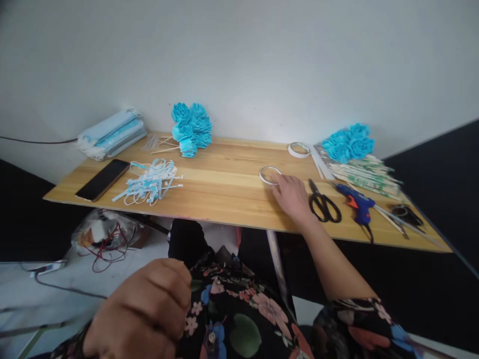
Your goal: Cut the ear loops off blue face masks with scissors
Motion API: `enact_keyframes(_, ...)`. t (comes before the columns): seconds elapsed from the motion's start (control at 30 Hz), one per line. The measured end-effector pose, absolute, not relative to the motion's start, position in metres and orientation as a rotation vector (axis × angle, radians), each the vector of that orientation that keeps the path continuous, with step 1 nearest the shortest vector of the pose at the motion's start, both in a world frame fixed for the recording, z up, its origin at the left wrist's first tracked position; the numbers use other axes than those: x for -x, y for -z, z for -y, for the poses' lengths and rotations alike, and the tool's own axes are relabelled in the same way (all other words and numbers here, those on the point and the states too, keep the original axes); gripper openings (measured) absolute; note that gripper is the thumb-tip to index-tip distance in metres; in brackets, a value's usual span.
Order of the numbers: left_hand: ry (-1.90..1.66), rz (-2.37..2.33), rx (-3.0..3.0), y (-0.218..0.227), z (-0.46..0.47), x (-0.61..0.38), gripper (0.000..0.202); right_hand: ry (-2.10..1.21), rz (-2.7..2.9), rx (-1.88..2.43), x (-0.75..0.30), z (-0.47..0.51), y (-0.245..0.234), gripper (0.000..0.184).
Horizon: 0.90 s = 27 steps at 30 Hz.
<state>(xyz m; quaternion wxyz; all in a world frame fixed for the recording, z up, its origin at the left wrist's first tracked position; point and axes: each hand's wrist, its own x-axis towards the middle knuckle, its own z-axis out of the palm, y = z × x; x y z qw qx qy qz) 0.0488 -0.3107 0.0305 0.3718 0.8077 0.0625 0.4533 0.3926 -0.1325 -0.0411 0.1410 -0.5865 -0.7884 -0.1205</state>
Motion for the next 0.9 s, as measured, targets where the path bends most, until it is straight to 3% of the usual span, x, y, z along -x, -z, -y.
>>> enact_keyframes(0.1, -1.437, -0.221, -1.935, -0.022, 0.291, -0.046, 0.034, 0.433, 2.341, 1.704, -0.396, 0.129, 0.049, 0.039)
enact_keyframes(0.57, -1.168, -0.835, -2.279, -0.012, 0.216, 0.003, 0.012, 0.594, 2.242, 1.845, -0.431, 0.105, 0.031, 0.032)
enact_keyframes(0.73, -1.172, -1.069, -2.419, -0.020, 0.186, 0.019, 0.013, 0.382, 2.281, 1.591, -0.391, 0.104, 0.021, 0.038)
enact_keyframes(0.9, -0.994, -1.588, -2.496, -0.022, 0.138, 0.067, 0.028, 0.061, 2.406, 1.314, -0.350, 0.101, 0.028, 0.038)
